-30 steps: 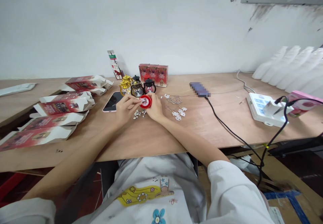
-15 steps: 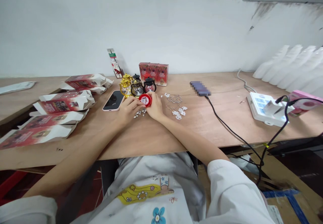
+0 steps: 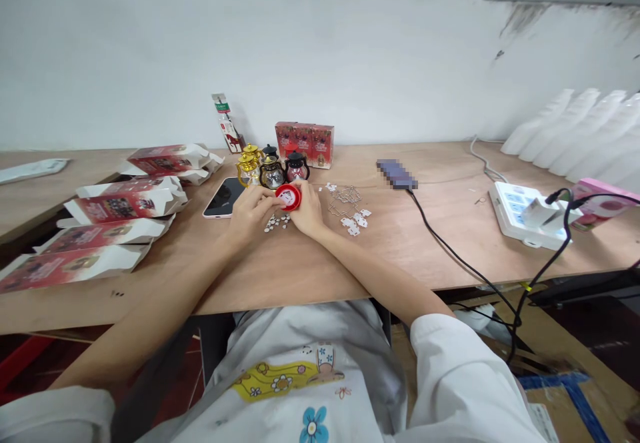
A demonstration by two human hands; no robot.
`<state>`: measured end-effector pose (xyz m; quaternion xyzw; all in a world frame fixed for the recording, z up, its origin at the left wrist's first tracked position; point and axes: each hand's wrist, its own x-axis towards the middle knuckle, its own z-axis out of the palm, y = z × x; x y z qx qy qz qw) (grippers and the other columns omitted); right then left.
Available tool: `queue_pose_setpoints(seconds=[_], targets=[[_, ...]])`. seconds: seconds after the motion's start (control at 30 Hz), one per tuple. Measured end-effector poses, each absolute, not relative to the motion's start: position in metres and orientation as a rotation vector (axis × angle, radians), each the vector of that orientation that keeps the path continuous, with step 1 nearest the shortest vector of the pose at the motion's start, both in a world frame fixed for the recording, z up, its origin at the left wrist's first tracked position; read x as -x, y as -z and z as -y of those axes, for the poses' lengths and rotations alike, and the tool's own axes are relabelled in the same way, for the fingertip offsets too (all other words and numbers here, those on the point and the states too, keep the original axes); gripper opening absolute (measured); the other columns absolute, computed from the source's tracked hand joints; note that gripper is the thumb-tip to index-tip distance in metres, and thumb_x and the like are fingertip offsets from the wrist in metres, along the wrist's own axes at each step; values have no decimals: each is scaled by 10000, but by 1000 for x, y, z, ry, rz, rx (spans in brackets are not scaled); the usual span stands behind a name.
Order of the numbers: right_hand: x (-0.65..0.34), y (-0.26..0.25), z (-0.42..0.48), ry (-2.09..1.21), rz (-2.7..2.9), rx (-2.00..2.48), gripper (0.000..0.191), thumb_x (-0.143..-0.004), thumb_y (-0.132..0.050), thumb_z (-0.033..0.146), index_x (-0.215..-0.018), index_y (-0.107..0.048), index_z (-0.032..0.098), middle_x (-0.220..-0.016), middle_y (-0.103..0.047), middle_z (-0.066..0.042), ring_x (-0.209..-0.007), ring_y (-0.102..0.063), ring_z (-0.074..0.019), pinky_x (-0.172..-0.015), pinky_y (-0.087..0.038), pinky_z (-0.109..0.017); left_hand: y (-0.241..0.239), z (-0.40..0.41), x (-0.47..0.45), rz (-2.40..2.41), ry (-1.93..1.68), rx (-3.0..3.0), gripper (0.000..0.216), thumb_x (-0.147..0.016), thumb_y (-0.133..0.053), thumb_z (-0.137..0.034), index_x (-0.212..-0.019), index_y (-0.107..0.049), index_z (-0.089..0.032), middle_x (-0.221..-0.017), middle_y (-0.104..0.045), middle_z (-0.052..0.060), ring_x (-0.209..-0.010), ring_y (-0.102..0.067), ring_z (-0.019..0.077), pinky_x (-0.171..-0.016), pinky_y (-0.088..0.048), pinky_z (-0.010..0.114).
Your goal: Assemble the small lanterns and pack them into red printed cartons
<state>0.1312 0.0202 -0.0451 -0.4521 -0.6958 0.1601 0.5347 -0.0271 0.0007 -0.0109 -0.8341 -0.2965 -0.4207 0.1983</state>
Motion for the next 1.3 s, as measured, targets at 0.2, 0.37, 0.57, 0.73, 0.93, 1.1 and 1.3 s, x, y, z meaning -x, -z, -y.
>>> queue_pose_setpoints(seconds=[0.2,0.37,0.57,0.73,0.93,1.1,1.3], targets=[[-130,44,-20,-368,1658,1079,412,-676,-655,216,-1046,-477,244,-1078,-627,-58,-987,-585,-268,-875,-475,-424,8,1,25,865,1255,2386,220,-926,-541,-370,-821,-656,-215,-899,-684,75,-851,-584,200,-747,-398,343],[-130,46,-20,-362,1672,1075,409,-684,-640,208,-1058,-478,241,-1092,-625,-59,-975,-587,-262,-863,-478,-418,9,-3,25,877,1279,2417,232,-922,-546,-401,-823,-645,-217,-898,-690,76,-902,-596,220,-812,-392,372],[-128,47,-21,-313,1681,1067,375,-698,-593,184,-1048,-474,245,-1090,-618,-51,-978,-584,-259,-866,-486,-431,15,-6,24,839,1162,2333,269,-945,-496,-408,-832,-655,-222,-842,-673,69,-859,-589,216,-788,-393,376],[-128,45,-19,-300,1693,1043,358,-694,-525,126,-1028,-470,241,-1085,-610,-62,-1013,-578,-256,-890,-489,-435,19,-6,22,868,1188,2431,253,-961,-460,-325,-837,-660,-233,-795,-643,64,-805,-575,201,-767,-385,371],[-128,45,-18,-299,1708,1026,383,-696,-540,129,-1055,-468,242,-1112,-604,-68,-1033,-572,-260,-907,-484,-439,23,-10,26,753,1143,2436,262,-966,-424,-265,-913,-679,-227,-832,-665,81,-776,-577,191,-709,-429,353],[-128,45,-18,-327,1685,1043,374,-715,-595,173,-1062,-473,245,-1114,-611,-60,-1023,-576,-260,-898,-485,-434,23,-11,31,746,1206,2522,244,-963,-451,-290,-995,-680,-210,-939,-679,95,-887,-610,190,-785,-502,346],[-129,47,-19,-341,1676,1056,396,-711,-609,167,-1077,-476,240,-1121,-613,-60,-1013,-582,-259,-886,-481,-422,18,-9,33,653,1131,2449,246,-967,-432,-211,-1040,-667,-207,-992,-685,91,-926,-615,176,-803,-510,323]])
